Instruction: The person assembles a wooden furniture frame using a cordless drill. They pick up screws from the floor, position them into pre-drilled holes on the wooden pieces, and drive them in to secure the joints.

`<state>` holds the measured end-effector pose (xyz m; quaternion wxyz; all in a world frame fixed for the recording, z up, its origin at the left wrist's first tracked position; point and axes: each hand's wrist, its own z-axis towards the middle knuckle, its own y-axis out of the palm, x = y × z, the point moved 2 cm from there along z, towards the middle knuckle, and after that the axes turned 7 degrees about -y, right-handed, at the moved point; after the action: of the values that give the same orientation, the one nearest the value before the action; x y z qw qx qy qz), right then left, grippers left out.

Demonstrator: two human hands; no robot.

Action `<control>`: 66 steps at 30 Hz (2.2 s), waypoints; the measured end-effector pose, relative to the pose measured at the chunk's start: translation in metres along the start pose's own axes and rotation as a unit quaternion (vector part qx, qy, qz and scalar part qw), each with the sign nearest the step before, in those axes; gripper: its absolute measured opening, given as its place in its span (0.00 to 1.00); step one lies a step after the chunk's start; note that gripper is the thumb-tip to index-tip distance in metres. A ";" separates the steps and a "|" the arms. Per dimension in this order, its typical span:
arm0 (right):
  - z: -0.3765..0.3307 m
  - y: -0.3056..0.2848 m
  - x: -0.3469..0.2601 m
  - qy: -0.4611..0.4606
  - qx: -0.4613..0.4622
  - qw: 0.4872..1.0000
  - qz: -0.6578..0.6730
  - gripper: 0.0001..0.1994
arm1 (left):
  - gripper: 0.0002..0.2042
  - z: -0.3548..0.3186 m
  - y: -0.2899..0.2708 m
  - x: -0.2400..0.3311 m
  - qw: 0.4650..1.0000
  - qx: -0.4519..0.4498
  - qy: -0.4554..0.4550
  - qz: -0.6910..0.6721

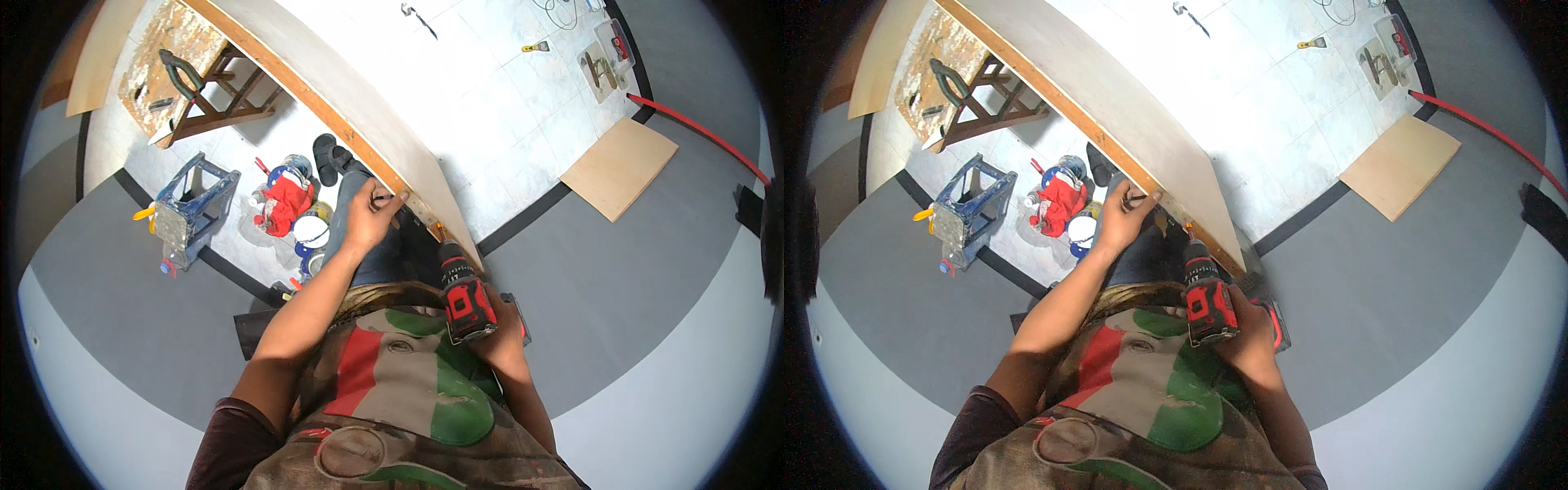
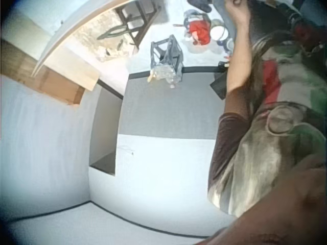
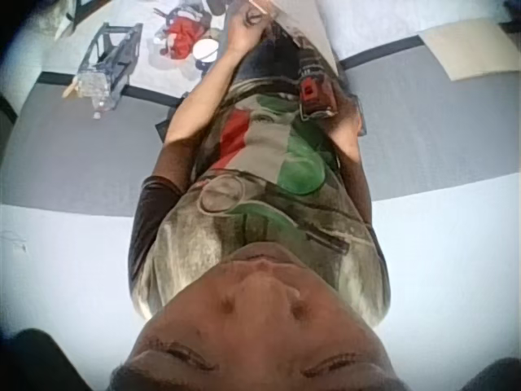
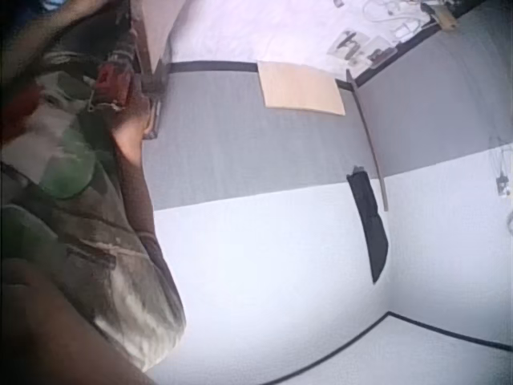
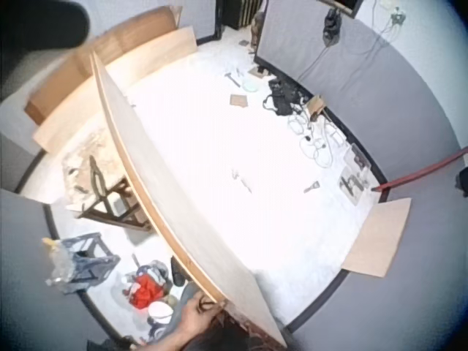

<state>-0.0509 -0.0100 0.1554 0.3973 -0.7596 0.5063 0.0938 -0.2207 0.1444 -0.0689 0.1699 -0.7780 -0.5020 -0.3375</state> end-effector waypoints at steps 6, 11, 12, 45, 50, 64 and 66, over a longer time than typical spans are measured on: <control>-0.053 0.001 0.035 -0.036 0.045 0.997 0.042 0.27 | 0.18 0.013 -0.015 -0.045 0.995 -0.003 0.030 0.099; -0.110 -0.004 0.079 -0.010 0.120 0.988 0.101 0.27 | 0.21 0.005 -0.004 -0.014 0.982 0.031 0.024 0.182; -0.120 -0.005 0.092 -0.001 0.133 0.982 0.134 0.27 | 0.20 0.004 0.001 -0.009 0.973 0.055 0.049 0.218; -0.130 -0.218 0.404 -0.081 0.306 0.939 0.133 0.20 | 0.35 -0.095 0.132 -0.066 0.894 0.415 -0.038 0.166; -0.125 -0.294 0.449 -0.031 0.307 0.942 0.134 0.22 | 0.37 -0.128 0.161 -0.081 0.886 0.380 -0.030 0.264; -0.069 -0.324 0.405 -0.036 0.206 0.910 0.357 0.11 | 0.36 -0.116 0.143 -0.125 0.831 0.540 0.044 0.123; -0.055 -0.334 0.374 -0.034 0.183 0.923 0.336 0.11 | 0.29 -0.102 0.134 -0.107 0.766 0.626 0.106 0.103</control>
<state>0.3922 -0.2506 0.1579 0.4912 -0.4558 0.7263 0.1530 -0.1652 -0.0474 -0.0601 0.7046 -0.5055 -0.4979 -0.0091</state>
